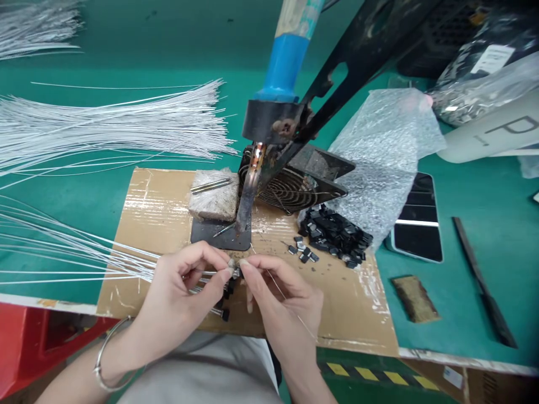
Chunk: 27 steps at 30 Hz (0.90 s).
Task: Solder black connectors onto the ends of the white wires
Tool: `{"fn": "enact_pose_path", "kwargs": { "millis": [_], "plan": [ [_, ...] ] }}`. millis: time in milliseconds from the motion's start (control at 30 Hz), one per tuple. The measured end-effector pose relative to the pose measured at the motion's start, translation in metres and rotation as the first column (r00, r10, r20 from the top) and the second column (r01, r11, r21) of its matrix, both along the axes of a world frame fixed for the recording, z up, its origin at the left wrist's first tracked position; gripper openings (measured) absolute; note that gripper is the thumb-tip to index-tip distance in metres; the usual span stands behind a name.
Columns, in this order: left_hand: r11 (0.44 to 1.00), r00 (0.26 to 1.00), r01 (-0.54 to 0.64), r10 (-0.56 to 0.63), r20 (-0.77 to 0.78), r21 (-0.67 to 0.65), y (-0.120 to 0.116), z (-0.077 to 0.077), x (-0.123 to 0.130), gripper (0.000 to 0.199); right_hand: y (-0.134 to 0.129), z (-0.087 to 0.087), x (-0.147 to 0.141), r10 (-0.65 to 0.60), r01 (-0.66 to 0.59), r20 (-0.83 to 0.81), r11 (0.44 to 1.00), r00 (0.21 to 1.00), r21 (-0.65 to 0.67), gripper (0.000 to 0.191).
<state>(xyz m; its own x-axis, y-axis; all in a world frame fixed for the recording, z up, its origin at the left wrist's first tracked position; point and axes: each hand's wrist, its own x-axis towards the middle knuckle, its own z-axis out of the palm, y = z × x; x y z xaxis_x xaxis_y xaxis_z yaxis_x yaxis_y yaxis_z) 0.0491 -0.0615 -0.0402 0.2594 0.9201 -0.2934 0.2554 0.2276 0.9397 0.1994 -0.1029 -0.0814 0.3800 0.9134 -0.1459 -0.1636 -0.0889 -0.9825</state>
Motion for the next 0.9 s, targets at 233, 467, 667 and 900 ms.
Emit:
{"fn": "enact_pose_path", "kwargs": {
  "millis": [233, 467, 667, 900],
  "plan": [
    [1.0, 1.0, -0.001, 0.001, 0.029, -0.01, 0.001, -0.003, 0.001, 0.014, 0.0, 0.001, 0.0, 0.0, 0.0, 0.024, 1.0, 1.0, -0.009, 0.011],
    [1.0, 1.0, -0.005, 0.006, 0.029, -0.019, 0.0, -0.005, 0.001, 0.013, -0.003, -0.004, -0.001, 0.011, -0.011, 0.052, 1.0, 0.999, 0.004, 0.01],
    [1.0, 0.999, 0.025, -0.025, -0.042, -0.012, 0.009, 0.003, 0.005, 0.013, -0.008, -0.002, 0.009, 0.076, -0.098, 0.328, 0.994, 0.942, 0.051, 0.029],
    [1.0, 0.996, 0.011, -0.009, -0.086, 0.025, 0.017, 0.0, 0.006, 0.012, -0.012, 0.004, 0.013, 0.029, -0.031, 0.349, 1.0, 0.937, 0.002, 0.028]
  ]
}}
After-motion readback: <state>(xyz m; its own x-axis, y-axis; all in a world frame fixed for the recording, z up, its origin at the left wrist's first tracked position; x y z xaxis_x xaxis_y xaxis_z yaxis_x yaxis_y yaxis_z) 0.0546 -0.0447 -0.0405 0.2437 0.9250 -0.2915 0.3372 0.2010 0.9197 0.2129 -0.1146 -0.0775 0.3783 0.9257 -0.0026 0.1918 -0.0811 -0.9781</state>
